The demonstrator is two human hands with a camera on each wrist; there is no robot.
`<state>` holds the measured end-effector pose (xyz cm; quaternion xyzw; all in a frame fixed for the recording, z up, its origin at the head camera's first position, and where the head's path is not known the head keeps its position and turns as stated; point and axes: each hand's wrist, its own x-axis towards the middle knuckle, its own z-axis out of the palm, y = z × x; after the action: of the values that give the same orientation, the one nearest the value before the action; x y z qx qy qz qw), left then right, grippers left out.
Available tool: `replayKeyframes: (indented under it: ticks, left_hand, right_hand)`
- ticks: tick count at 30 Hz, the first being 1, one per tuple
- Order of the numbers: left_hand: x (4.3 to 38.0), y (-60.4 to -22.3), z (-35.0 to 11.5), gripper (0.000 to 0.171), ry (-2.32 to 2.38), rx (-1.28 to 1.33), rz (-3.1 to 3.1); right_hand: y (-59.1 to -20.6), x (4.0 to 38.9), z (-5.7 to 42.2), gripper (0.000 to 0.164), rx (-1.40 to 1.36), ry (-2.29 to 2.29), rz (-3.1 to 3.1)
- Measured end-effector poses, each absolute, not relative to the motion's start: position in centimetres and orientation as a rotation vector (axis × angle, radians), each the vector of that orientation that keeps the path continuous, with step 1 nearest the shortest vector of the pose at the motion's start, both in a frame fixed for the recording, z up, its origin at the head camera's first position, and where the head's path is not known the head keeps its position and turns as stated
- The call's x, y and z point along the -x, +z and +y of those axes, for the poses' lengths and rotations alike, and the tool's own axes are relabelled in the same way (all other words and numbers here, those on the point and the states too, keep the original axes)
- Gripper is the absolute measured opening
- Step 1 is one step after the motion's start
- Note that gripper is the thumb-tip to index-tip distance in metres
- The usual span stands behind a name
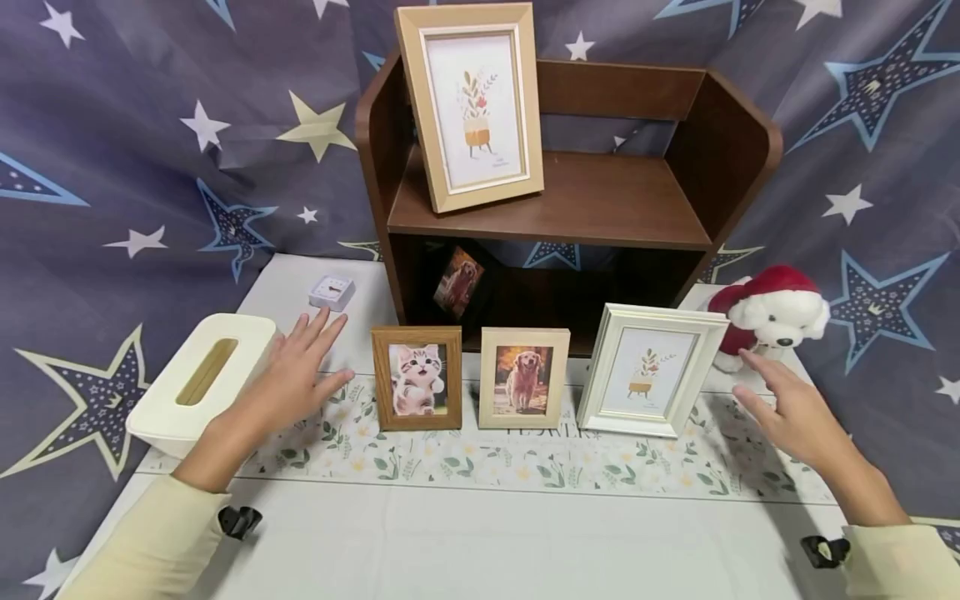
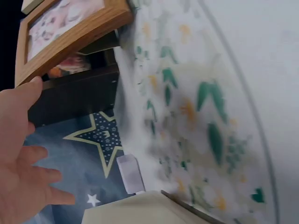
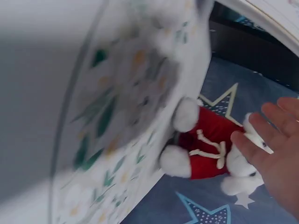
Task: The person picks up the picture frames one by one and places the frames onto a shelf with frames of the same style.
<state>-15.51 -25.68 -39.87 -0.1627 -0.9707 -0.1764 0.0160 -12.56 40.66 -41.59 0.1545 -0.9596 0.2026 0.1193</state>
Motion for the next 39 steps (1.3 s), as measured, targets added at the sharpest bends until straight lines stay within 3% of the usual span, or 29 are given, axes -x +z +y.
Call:
replayKeyframes:
  ticks: [6, 21, 39]
  left_hand:
    - [16.2, -38.6, -25.2, 0.073, -0.7, 0.445, -2.822]
    - [18.6, -35.8, -21.2, 0.063, -1.375, 0.337, -2.466]
    - [22.6, -31.5, -17.5, 0.061, -1.501, 0.285, -2.215]
  right_hand:
    - [-40.3, 13.1, 39.3, 0.047, -0.416, 0.933, -2.586]
    - [-39.4, 15.3, 35.7, 0.048, -0.235, 1.65, -2.397]
    - [-40.8, 16.9, 35.9, 0.034, -0.173, 1.528, -2.44]
